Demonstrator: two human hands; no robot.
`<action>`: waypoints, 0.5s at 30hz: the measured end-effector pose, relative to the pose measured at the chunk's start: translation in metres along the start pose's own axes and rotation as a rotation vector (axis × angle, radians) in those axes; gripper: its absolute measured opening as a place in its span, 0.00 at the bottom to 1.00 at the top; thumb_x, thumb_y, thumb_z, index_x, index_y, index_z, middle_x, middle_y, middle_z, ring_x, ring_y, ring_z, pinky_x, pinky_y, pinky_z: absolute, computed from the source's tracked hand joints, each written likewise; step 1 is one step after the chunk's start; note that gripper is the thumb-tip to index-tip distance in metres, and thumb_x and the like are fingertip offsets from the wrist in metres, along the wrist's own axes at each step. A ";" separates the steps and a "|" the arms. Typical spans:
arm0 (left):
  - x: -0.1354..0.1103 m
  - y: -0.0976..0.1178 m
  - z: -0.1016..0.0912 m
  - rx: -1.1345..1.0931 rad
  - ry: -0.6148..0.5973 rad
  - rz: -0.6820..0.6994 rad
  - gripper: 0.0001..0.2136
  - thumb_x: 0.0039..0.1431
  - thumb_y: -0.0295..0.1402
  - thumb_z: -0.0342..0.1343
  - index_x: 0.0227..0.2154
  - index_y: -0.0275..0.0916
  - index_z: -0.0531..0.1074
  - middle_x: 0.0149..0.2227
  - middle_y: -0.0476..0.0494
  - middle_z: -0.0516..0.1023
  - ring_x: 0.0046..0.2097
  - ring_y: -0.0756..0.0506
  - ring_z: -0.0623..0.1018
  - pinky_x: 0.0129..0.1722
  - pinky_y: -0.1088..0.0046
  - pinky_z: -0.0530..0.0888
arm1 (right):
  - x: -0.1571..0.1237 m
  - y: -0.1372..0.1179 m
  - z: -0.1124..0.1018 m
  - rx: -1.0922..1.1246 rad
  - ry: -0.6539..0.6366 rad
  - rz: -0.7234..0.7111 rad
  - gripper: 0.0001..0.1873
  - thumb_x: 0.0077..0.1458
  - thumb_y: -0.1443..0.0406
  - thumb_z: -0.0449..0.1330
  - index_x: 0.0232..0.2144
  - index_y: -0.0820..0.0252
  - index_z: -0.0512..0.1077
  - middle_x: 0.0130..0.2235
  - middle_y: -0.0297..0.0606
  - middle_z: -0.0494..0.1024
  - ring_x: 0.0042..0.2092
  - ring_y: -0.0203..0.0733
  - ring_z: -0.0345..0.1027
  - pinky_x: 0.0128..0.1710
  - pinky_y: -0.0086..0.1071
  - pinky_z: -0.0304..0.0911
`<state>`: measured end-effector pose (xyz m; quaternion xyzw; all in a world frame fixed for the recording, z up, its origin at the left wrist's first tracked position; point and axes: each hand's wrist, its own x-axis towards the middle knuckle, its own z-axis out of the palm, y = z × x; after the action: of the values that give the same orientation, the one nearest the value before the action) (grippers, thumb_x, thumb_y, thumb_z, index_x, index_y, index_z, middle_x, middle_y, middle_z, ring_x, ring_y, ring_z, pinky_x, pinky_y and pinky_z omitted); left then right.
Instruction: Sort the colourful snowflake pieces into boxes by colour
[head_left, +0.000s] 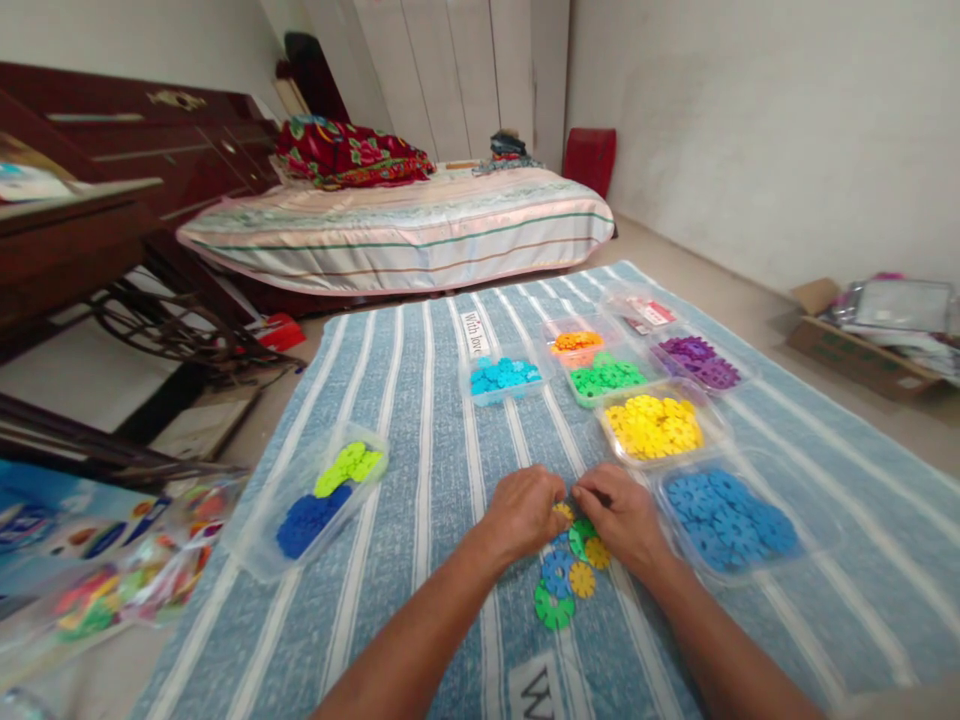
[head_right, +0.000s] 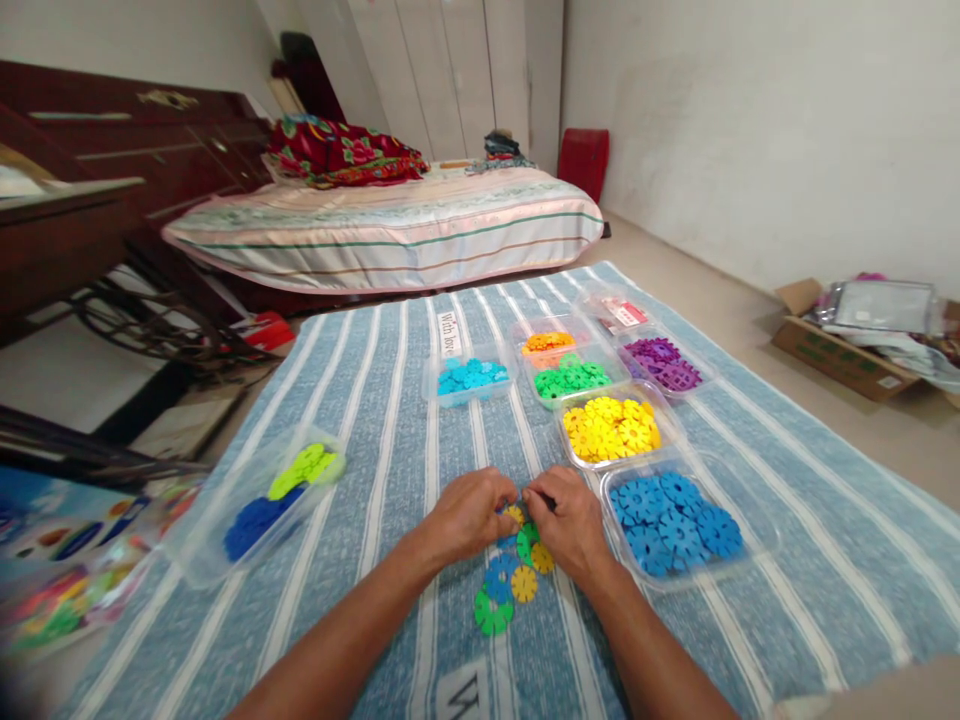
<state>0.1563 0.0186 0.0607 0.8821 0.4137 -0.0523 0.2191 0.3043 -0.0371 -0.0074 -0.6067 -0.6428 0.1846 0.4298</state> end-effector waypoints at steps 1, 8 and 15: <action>0.000 0.000 0.000 0.001 0.002 0.007 0.05 0.46 0.35 0.57 0.28 0.41 0.73 0.28 0.49 0.71 0.33 0.47 0.71 0.31 0.75 0.63 | 0.000 0.000 0.000 0.000 0.001 -0.003 0.09 0.52 0.67 0.55 0.22 0.58 0.70 0.25 0.32 0.68 0.32 0.37 0.63 0.33 0.29 0.56; -0.001 -0.005 0.005 -0.188 0.046 -0.014 0.04 0.43 0.31 0.58 0.25 0.41 0.72 0.26 0.52 0.67 0.31 0.49 0.68 0.29 0.77 0.61 | 0.000 -0.001 -0.001 -0.010 0.006 -0.002 0.10 0.53 0.65 0.53 0.22 0.57 0.70 0.25 0.33 0.69 0.32 0.37 0.63 0.33 0.30 0.57; 0.003 -0.019 0.007 -0.488 0.031 -0.010 0.02 0.42 0.29 0.55 0.19 0.37 0.71 0.21 0.53 0.69 0.26 0.52 0.68 0.26 0.78 0.61 | 0.000 0.000 0.000 -0.010 0.006 0.005 0.09 0.52 0.65 0.54 0.21 0.58 0.69 0.24 0.32 0.68 0.32 0.37 0.63 0.33 0.30 0.56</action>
<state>0.1448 0.0283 0.0466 0.8016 0.4219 0.0618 0.4192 0.3040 -0.0366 -0.0075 -0.6109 -0.6410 0.1808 0.4281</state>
